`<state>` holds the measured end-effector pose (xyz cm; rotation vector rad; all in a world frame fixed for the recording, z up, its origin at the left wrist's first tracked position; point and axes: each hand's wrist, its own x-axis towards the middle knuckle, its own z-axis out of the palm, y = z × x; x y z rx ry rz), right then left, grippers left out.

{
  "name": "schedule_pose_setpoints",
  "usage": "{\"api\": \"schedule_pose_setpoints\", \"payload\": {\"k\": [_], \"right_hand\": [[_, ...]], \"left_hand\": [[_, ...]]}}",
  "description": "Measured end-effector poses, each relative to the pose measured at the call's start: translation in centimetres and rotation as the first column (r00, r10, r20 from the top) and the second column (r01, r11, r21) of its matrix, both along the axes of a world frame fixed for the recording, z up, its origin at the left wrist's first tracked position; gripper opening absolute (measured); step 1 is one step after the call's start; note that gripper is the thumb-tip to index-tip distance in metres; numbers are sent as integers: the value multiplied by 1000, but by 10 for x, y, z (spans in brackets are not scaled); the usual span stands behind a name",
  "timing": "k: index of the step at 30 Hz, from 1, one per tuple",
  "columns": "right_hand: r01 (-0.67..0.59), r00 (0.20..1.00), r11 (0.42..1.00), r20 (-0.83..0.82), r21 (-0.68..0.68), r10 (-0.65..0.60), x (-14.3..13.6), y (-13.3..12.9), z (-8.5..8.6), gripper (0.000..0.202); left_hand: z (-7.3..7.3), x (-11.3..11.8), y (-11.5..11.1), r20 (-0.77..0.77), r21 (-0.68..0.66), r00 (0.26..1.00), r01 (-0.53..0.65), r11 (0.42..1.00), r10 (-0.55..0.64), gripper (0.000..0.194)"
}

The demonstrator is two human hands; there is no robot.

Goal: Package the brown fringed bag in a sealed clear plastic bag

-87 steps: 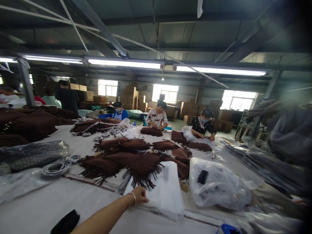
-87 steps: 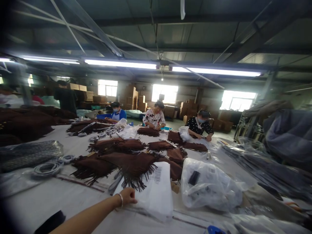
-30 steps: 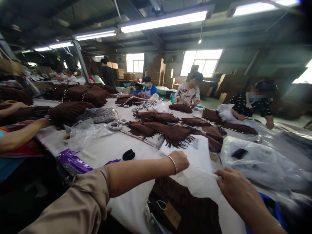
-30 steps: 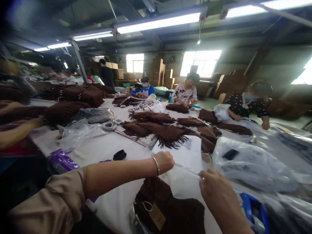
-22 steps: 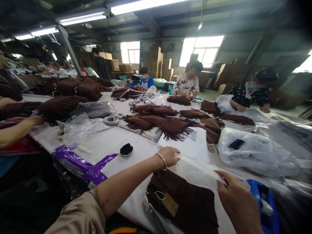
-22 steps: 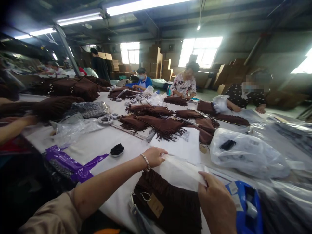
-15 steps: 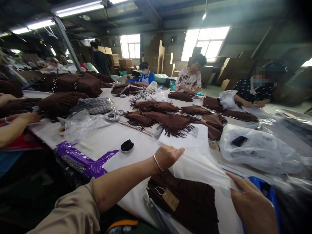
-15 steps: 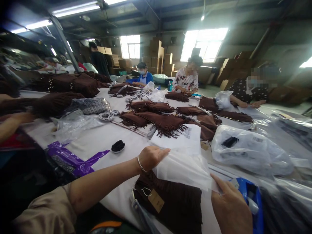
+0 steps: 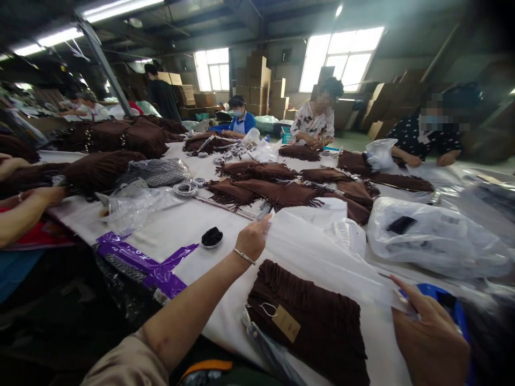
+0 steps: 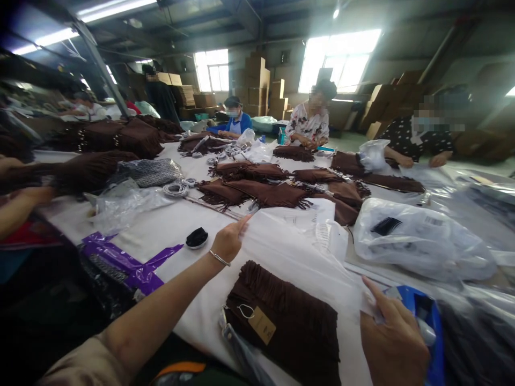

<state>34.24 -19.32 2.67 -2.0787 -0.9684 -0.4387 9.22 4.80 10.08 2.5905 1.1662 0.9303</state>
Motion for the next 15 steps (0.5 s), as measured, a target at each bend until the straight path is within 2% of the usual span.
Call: {"api": "schedule_pose_setpoints", "payload": {"k": [1, 3, 5, 7, 8, 9, 11, 12, 13, 15], "right_hand": [[1, 1000, 1000, -2, -22, -1, 2, 0, -7, 44], [-13, 999, 998, -32, -68, 11, 7, -1, -22, 45], [-39, 995, 993, -99, -113, 28, 14, -3, -34, 47], [-14, 972, 993, -235, -119, -14, 21, -1, -42, 47], [4, 930, 999, -366, -53, -23, 23, 3, -45, 49], [21, 855, 998, -518, 59, 12, 25, 8, -48, 53], [74, 643, 941, -737, 329, 207, 29, 21, -53, 66], [93, 554, 897, -771, 433, 315, 30, 28, -56, 71], [98, 501, 862, -773, 497, 389, 32, 34, -59, 73], [51, 466, 851, -766, 522, 442, 38, 42, -68, 64]], "left_hand": [[-7, -1, -3, 123, -161, 992, 4, 987, 16, 38], [-23, -2, -8, 289, -399, 955, 60, 915, 63, 34], [-36, 1, -7, 360, -511, 929, 113, 852, 92, 31], [-43, 9, -3, 395, -598, 910, 146, 788, 130, 31], [-45, 15, 0, 414, -649, 897, 169, 742, 158, 32], [-46, 23, 3, 432, -697, 883, 195, 690, 186, 32], [-49, 44, 7, 463, -773, 853, 256, 580, 240, 33], [-50, 55, 9, 477, -801, 839, 291, 523, 262, 33], [-53, 67, 10, 490, -821, 826, 329, 467, 279, 33], [-60, 88, 13, 515, -841, 802, 404, 360, 303, 32]]}}
